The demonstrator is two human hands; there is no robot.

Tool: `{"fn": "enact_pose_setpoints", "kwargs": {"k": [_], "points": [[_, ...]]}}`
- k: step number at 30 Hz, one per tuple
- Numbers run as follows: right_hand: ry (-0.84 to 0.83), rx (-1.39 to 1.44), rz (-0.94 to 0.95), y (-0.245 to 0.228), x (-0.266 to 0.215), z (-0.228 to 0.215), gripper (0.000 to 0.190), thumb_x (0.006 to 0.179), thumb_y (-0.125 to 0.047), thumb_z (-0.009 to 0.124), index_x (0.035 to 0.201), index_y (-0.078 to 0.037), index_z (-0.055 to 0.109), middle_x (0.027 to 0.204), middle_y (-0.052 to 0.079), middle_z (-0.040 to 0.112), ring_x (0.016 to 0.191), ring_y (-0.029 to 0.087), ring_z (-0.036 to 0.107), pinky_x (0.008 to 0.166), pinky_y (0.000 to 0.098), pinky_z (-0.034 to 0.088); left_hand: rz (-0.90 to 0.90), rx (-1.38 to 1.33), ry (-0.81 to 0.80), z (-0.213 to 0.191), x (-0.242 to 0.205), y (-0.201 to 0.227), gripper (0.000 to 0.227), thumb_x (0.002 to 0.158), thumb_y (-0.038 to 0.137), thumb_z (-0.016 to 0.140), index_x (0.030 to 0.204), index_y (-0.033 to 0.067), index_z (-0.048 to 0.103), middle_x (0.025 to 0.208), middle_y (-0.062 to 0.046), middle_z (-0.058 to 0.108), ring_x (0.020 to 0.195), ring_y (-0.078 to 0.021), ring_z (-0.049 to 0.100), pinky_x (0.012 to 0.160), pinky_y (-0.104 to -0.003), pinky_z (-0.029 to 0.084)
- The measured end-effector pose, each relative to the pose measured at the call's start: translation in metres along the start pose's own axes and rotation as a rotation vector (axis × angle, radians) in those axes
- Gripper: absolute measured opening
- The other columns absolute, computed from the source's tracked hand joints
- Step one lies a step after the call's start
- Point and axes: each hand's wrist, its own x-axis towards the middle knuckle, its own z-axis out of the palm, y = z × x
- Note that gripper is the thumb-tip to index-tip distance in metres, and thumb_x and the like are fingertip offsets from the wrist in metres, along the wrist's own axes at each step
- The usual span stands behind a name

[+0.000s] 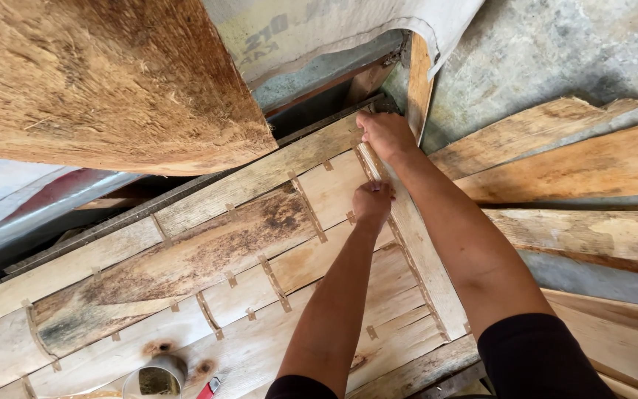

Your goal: The recorder is applying thin strips of wood veneer to a panel using adhesive.

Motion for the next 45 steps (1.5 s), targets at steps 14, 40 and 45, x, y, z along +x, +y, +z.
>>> {"fn": "enact_pose_setpoints", "kwargs": {"k": [14,40,45], "points": [[0.114,0.150,0.038,0.007,-0.021,0.001,0.024,0.090,-0.011,0.074,0.111,-0.004,0.065,0.100,0.017,0.074,0.090,0.035,0.071,0.077,0.0464,0.054,-0.053,-0.039,0.003,0.003,0.005,-0.005,0.027,0.094,0.027,0.068,0.084,0.0029,0.075,0.074,-0.006,0.077,0.066,-0.0130,0.074,0.067,-0.031,0.057],[-0.075,-0.054,0.201,-0.013,-0.059,0.015,0.044,0.111,-0.018,0.037,0.155,-0.016,0.041,0.139,0.012,0.052,0.122,0.033,0.052,0.103,0.0415,0.045,-0.032,0.085,0.018,0.005,0.012,-0.013,0.023,0.096,0.020,0.063,0.095,0.0028,0.079,0.075,-0.008,0.078,0.072,-0.0150,0.076,0.071,-0.031,0.057],[0.074,-0.132,-0.061,0.034,-0.050,0.056,0.061,0.100,-0.008,0.035,0.162,-0.010,0.036,0.138,0.013,0.052,0.122,0.034,0.052,0.107,0.0398,0.044,-0.099,0.076,-0.022,-0.003,-0.001,0.008,0.023,0.096,0.024,0.065,0.092,0.0055,0.077,0.074,-0.005,0.077,0.073,-0.0157,0.075,0.072,-0.032,0.057]]}}
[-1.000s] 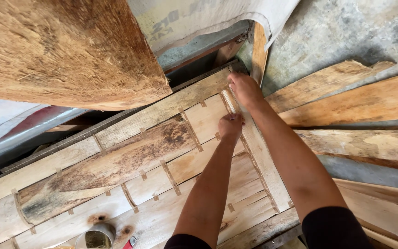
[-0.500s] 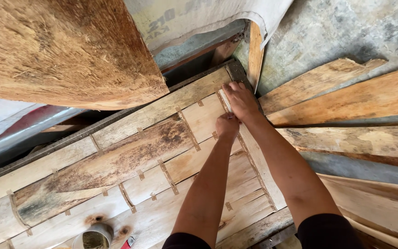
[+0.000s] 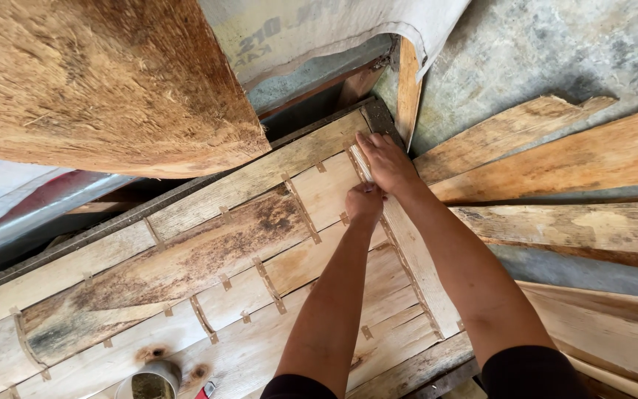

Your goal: The recorder is applying thin strips of wood veneer to a panel using adhesive.

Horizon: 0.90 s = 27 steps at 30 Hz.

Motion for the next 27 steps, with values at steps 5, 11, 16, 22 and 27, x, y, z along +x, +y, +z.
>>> {"fn": "enact_pose_setpoints", "kwargs": {"k": [5,11,16,22,27], "points": [[-0.159,0.013,0.120,-0.034,-0.009,-0.041,0.050,0.106,-0.022,0.035,0.155,-0.023,0.041,0.146,0.011,0.045,0.124,0.034,0.049,0.105,0.0403,0.042,0.119,0.064,0.064,0.012,0.021,-0.026,0.024,0.096,0.021,0.062,0.090,0.0051,0.080,0.073,-0.006,0.077,0.072,-0.0163,0.075,0.072,-0.032,0.057],[-0.122,-0.113,0.001,-0.019,-0.005,-0.028,0.045,0.107,-0.018,0.041,0.153,-0.019,0.045,0.146,0.012,0.047,0.128,0.034,0.048,0.102,0.0428,0.045,0.078,0.022,0.077,0.013,0.020,-0.019,0.021,0.095,0.023,0.064,0.092,0.0077,0.079,0.073,-0.005,0.077,0.071,-0.0153,0.075,0.069,-0.031,0.057],[-0.069,-0.021,-0.030,-0.001,0.000,-0.009,0.051,0.102,-0.007,0.045,0.151,-0.021,0.052,0.143,0.012,0.052,0.125,0.033,0.051,0.105,0.0402,0.046,0.098,-0.053,0.074,0.016,0.020,-0.029,0.022,0.094,0.024,0.066,0.088,0.0065,0.078,0.074,-0.003,0.078,0.069,-0.0125,0.076,0.067,-0.030,0.058],[-0.005,0.038,-0.045,0.000,-0.007,-0.010,0.065,0.087,0.003,0.045,0.150,-0.011,0.052,0.145,0.011,0.056,0.126,0.033,0.054,0.109,0.0390,0.045,0.037,-0.035,0.052,0.010,0.010,-0.015,0.026,0.095,0.025,0.066,0.084,0.0059,0.078,0.073,-0.003,0.077,0.068,-0.0134,0.073,0.067,-0.031,0.057],[0.040,-0.015,-0.093,-0.008,0.001,-0.023,0.037,0.103,-0.019,0.046,0.132,-0.011,0.066,0.133,0.015,0.064,0.120,0.035,0.059,0.100,0.0408,0.048,0.119,-0.020,0.122,0.020,0.018,-0.028,0.022,0.091,0.024,0.068,0.084,0.0057,0.078,0.072,-0.006,0.077,0.070,-0.0172,0.075,0.071,-0.032,0.058]]}}
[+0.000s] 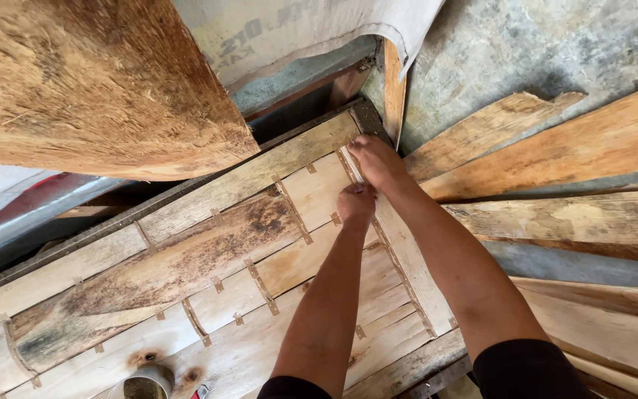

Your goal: The recorder is applying thin strips of wood veneer to a panel using adhesive.

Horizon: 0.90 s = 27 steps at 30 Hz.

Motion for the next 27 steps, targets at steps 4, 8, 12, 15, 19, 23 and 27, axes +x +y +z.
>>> {"fn": "enact_pose_setpoints", "kwargs": {"k": [4,8,12,15,19,23,27], "points": [[-0.151,0.416,0.466,-0.017,0.027,-0.030,0.028,0.106,-0.027,0.055,0.117,-0.010,0.073,0.120,0.015,0.070,0.107,0.034,0.066,0.096,0.0424,0.050,0.027,0.048,0.031,-0.003,-0.007,0.008,0.021,0.090,0.026,0.068,0.085,0.0075,0.079,0.073,-0.006,0.077,0.072,-0.0189,0.075,0.072,-0.034,0.057],[-0.155,0.159,0.353,-0.004,0.045,-0.020,0.018,0.087,-0.020,0.078,0.100,-0.008,0.075,0.103,0.013,0.075,0.091,0.033,0.072,0.083,0.0450,0.054,0.023,0.079,0.055,0.000,-0.004,0.005,0.024,0.090,0.028,0.069,0.084,0.0063,0.078,0.074,-0.009,0.077,0.075,-0.0232,0.076,0.075,-0.036,0.058],[-0.135,0.135,0.310,0.008,0.057,-0.006,0.026,0.075,-0.015,0.087,0.096,-0.007,0.075,0.098,0.015,0.074,0.091,0.035,0.071,0.080,0.0456,0.055,0.114,0.146,0.137,0.010,0.005,-0.005,0.023,0.087,0.027,0.071,0.084,0.0055,0.079,0.084,-0.016,0.076,0.083,-0.0340,0.073,0.079,-0.043,0.056],[-0.191,0.123,0.335,0.009,0.061,-0.003,0.028,0.073,-0.017,0.088,0.096,-0.006,0.076,0.097,0.017,0.075,0.091,0.036,0.072,0.080,0.0469,0.056,0.094,0.123,0.116,0.003,-0.001,0.008,0.022,0.086,0.028,0.070,0.088,0.0075,0.078,0.085,-0.017,0.076,0.084,-0.0350,0.075,0.078,-0.045,0.058],[-0.276,-0.018,0.380,-0.002,0.070,-0.011,0.025,0.079,-0.020,0.087,0.093,-0.002,0.079,0.098,0.021,0.075,0.093,0.038,0.074,0.081,0.0461,0.059,0.172,0.336,0.059,-0.005,-0.022,0.044,0.029,0.095,0.034,0.064,0.092,0.0071,0.075,0.092,-0.017,0.075,0.088,-0.0378,0.072,0.079,-0.048,0.056],[-0.205,-0.045,0.448,-0.002,0.077,-0.004,0.024,0.078,-0.016,0.085,0.096,-0.001,0.078,0.100,0.022,0.075,0.095,0.039,0.074,0.081,0.0457,0.060,0.241,0.696,-0.122,0.001,-0.005,0.048,0.028,0.095,0.035,0.063,0.103,0.0094,0.071,0.103,-0.016,0.075,0.096,-0.0340,0.073,0.081,-0.046,0.057],[-0.229,-0.035,0.515,-0.002,0.083,-0.003,0.022,0.078,-0.010,0.082,0.098,-0.001,0.077,0.104,0.023,0.074,0.099,0.039,0.073,0.083,0.0456,0.060,0.357,0.855,-0.179,0.011,0.012,0.031,0.026,0.097,0.032,0.060,0.103,0.0111,0.074,0.107,-0.013,0.076,0.099,-0.0308,0.074,0.081,-0.043,0.058]]}}
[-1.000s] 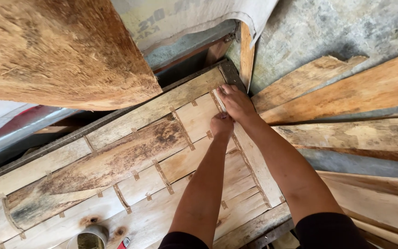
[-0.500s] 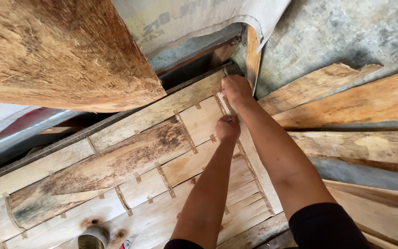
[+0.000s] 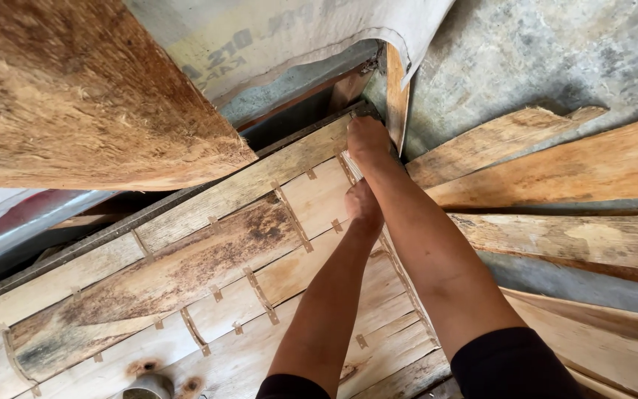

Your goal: The recorder is applying thin strips of wood veneer to a panel using adhesive.

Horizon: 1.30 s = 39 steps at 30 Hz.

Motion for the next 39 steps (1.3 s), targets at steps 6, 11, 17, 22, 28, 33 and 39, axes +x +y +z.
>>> {"fn": "enact_pose_setpoints", "kwargs": {"k": [6,11,17,22,28,33,39], "points": [[0.063,0.039,0.022,0.004,0.005,0.013,0.012,0.087,-0.007,0.073,0.097,-0.001,0.078,0.104,0.023,0.073,0.098,0.040,0.073,0.080,0.0478,0.060,0.163,0.183,-0.025,0.043,-0.016,0.000,0.023,0.092,0.027,0.063,0.104,0.0098,0.072,0.102,-0.011,0.074,0.094,-0.0259,0.072,0.076,-0.039,0.058],[0.018,-0.033,-0.076,0.003,-0.020,0.007,0.012,0.088,-0.006,0.069,0.096,0.001,0.076,0.103,0.023,0.074,0.096,0.038,0.074,0.080,0.0464,0.061,0.198,-0.109,0.167,-0.007,-0.066,0.002,0.022,0.095,0.024,0.060,0.102,0.0065,0.070,0.107,-0.013,0.072,0.104,-0.0298,0.068,0.092,-0.042,0.052],[0.199,0.026,-0.194,0.012,-0.053,0.024,0.016,0.095,-0.004,0.056,0.104,0.000,0.069,0.107,0.023,0.072,0.092,0.039,0.073,0.078,0.0469,0.059,0.205,-0.181,0.413,-0.023,-0.103,-0.037,0.024,0.098,0.019,0.050,0.110,0.0011,0.060,0.143,-0.022,0.056,0.142,-0.0406,0.039,0.116,-0.055,0.026],[0.309,0.099,-0.298,0.028,-0.076,0.036,0.020,0.100,-0.010,0.051,0.105,-0.002,0.068,0.118,0.020,0.069,0.102,0.039,0.070,0.089,0.0459,0.056,0.267,-0.189,0.431,-0.011,-0.102,-0.069,0.024,0.105,0.017,0.044,0.112,-0.0017,0.057,0.158,-0.029,0.042,0.152,-0.0452,0.026,0.122,-0.057,0.018],[0.368,0.159,-0.416,0.037,-0.102,0.041,0.045,0.096,-0.002,0.048,0.140,0.001,0.057,0.131,0.021,0.062,0.117,0.038,0.061,0.100,0.0436,0.050,0.229,-0.407,0.464,-0.020,-0.102,-0.072,0.020,0.104,0.013,0.046,0.110,-0.0018,0.058,0.151,-0.028,0.050,0.147,-0.0463,0.038,0.121,-0.055,0.026],[0.212,-0.069,-0.354,0.021,-0.116,0.027,0.053,0.098,-0.006,0.048,0.150,-0.002,0.044,0.142,0.015,0.050,0.126,0.034,0.051,0.100,0.0439,0.046,0.280,-0.646,0.507,-0.032,-0.110,-0.083,0.023,0.107,0.011,0.046,0.117,-0.0060,0.057,0.139,-0.029,0.061,0.139,-0.0439,0.051,0.111,-0.048,0.046],[0.180,0.032,-0.322,0.025,-0.108,0.030,0.045,0.104,-0.011,0.047,0.149,-0.007,0.046,0.142,0.013,0.051,0.124,0.035,0.053,0.100,0.0444,0.047,0.019,-0.929,0.261,-0.066,-0.127,-0.069,0.031,0.103,0.016,0.043,0.129,0.0024,0.053,0.143,-0.020,0.062,0.098,-0.0436,0.066,0.089,-0.042,0.056]]}}
